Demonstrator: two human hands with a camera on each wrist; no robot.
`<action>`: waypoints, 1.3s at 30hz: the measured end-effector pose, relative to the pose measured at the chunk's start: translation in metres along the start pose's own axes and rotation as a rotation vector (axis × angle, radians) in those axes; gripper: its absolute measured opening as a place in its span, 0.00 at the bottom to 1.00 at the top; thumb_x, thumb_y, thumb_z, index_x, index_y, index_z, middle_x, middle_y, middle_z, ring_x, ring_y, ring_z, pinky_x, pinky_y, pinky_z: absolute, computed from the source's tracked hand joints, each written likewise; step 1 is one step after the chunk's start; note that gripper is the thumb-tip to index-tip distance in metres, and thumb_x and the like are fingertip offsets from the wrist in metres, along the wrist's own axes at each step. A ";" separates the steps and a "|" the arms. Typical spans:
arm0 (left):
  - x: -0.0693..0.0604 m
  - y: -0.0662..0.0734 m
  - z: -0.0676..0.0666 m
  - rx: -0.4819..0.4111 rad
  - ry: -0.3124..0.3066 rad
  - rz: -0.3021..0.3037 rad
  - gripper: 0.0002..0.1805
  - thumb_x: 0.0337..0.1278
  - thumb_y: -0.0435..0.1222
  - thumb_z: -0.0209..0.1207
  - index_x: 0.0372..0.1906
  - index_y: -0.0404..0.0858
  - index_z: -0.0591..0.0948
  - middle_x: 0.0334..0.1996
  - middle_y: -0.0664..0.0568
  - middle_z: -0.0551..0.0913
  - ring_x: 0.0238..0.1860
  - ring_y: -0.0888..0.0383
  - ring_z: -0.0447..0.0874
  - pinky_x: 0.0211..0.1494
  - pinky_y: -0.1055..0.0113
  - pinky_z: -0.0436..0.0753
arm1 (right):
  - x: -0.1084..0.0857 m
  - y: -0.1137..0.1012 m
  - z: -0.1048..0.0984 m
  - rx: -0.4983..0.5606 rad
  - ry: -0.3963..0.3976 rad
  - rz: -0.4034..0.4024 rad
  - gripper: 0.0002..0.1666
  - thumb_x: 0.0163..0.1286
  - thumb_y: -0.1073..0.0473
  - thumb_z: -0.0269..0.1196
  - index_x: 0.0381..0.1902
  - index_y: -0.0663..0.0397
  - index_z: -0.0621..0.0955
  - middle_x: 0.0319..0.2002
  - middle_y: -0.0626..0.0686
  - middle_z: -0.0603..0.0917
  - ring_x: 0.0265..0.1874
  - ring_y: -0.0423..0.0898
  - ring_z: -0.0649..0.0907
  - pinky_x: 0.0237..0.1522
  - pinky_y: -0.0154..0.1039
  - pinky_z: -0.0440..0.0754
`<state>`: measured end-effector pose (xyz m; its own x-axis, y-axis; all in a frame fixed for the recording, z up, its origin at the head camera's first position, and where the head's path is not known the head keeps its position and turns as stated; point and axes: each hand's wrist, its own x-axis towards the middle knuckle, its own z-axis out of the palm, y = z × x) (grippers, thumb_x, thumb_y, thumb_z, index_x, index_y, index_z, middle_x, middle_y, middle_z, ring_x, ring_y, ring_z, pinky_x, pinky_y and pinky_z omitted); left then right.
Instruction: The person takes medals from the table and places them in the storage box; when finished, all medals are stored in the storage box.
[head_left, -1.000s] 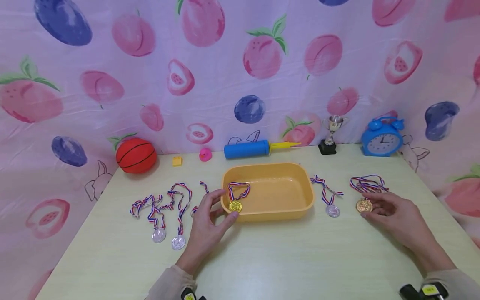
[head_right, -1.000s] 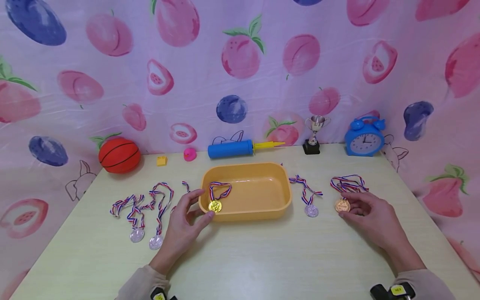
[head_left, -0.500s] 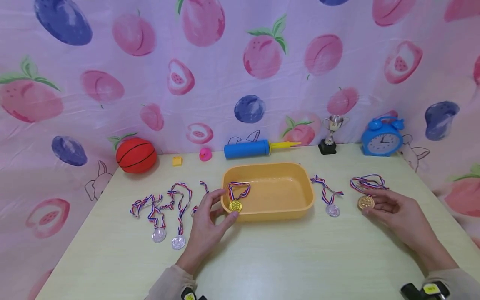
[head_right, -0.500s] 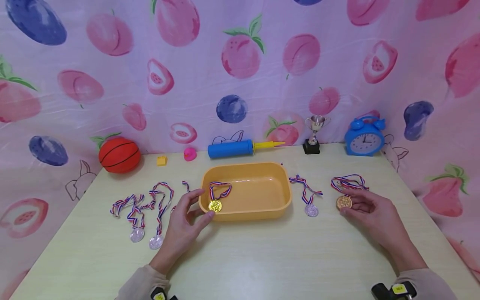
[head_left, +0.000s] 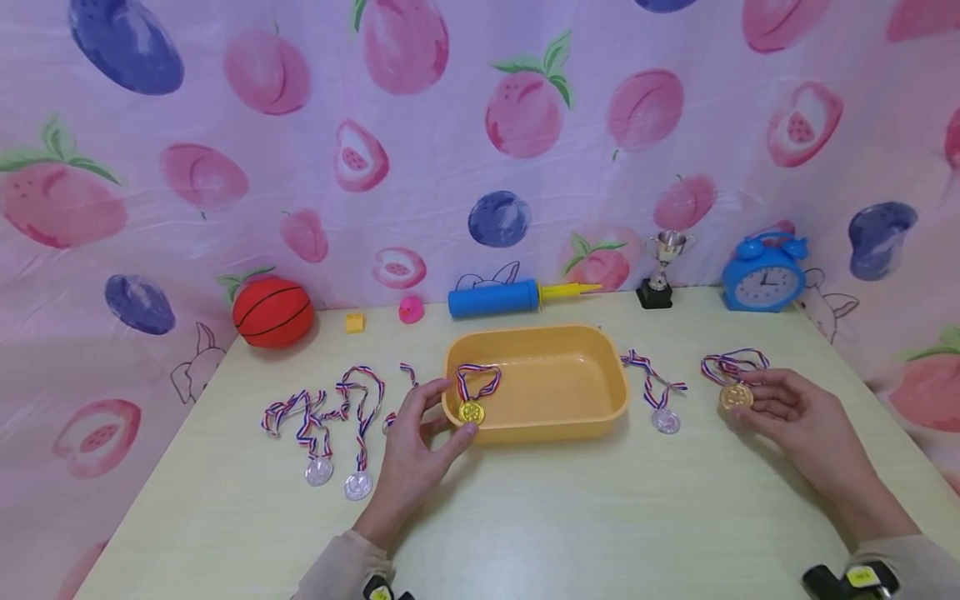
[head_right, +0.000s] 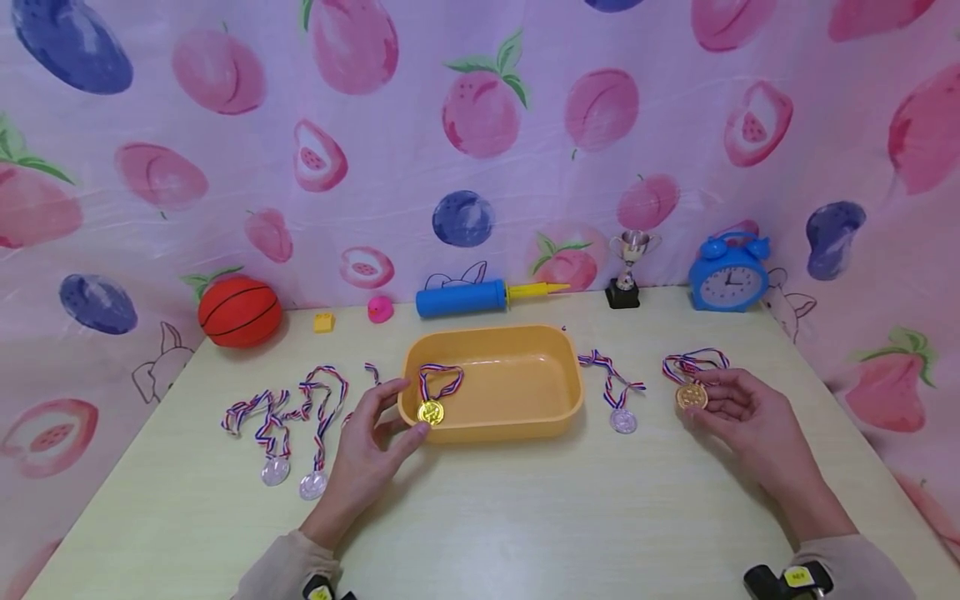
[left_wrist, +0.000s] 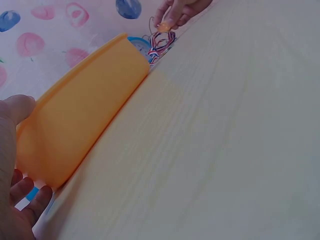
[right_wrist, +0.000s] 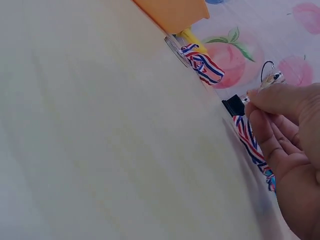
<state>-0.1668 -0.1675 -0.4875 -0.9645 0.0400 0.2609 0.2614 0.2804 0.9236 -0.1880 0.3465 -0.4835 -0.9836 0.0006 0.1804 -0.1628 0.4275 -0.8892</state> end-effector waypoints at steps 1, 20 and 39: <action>0.000 0.000 0.000 0.000 0.001 -0.002 0.38 0.68 0.37 0.78 0.79 0.42 0.74 0.75 0.47 0.77 0.74 0.49 0.78 0.71 0.58 0.87 | 0.001 -0.002 0.000 0.025 0.003 0.007 0.33 0.73 0.68 0.77 0.72 0.61 0.78 0.49 0.39 0.91 0.44 0.30 0.91 0.48 0.23 0.88; 0.000 -0.001 0.003 -0.022 -0.014 0.002 0.38 0.69 0.37 0.77 0.79 0.43 0.74 0.76 0.47 0.76 0.76 0.47 0.77 0.71 0.58 0.87 | 0.031 -0.057 -0.021 0.069 0.092 -0.117 0.31 0.74 0.72 0.73 0.73 0.64 0.79 0.48 0.37 0.91 0.43 0.30 0.91 0.46 0.24 0.89; -0.001 0.000 0.000 -0.002 0.001 -0.005 0.38 0.69 0.37 0.77 0.79 0.43 0.74 0.75 0.48 0.77 0.74 0.50 0.78 0.70 0.58 0.87 | 0.064 -0.127 -0.018 0.205 0.106 -0.252 0.32 0.69 0.75 0.75 0.70 0.62 0.84 0.48 0.46 0.93 0.43 0.36 0.93 0.47 0.26 0.89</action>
<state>-0.1662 -0.1675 -0.4877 -0.9659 0.0377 0.2563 0.2564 0.2791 0.9254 -0.2285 0.3084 -0.3518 -0.8988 0.0166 0.4380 -0.4222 0.2353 -0.8754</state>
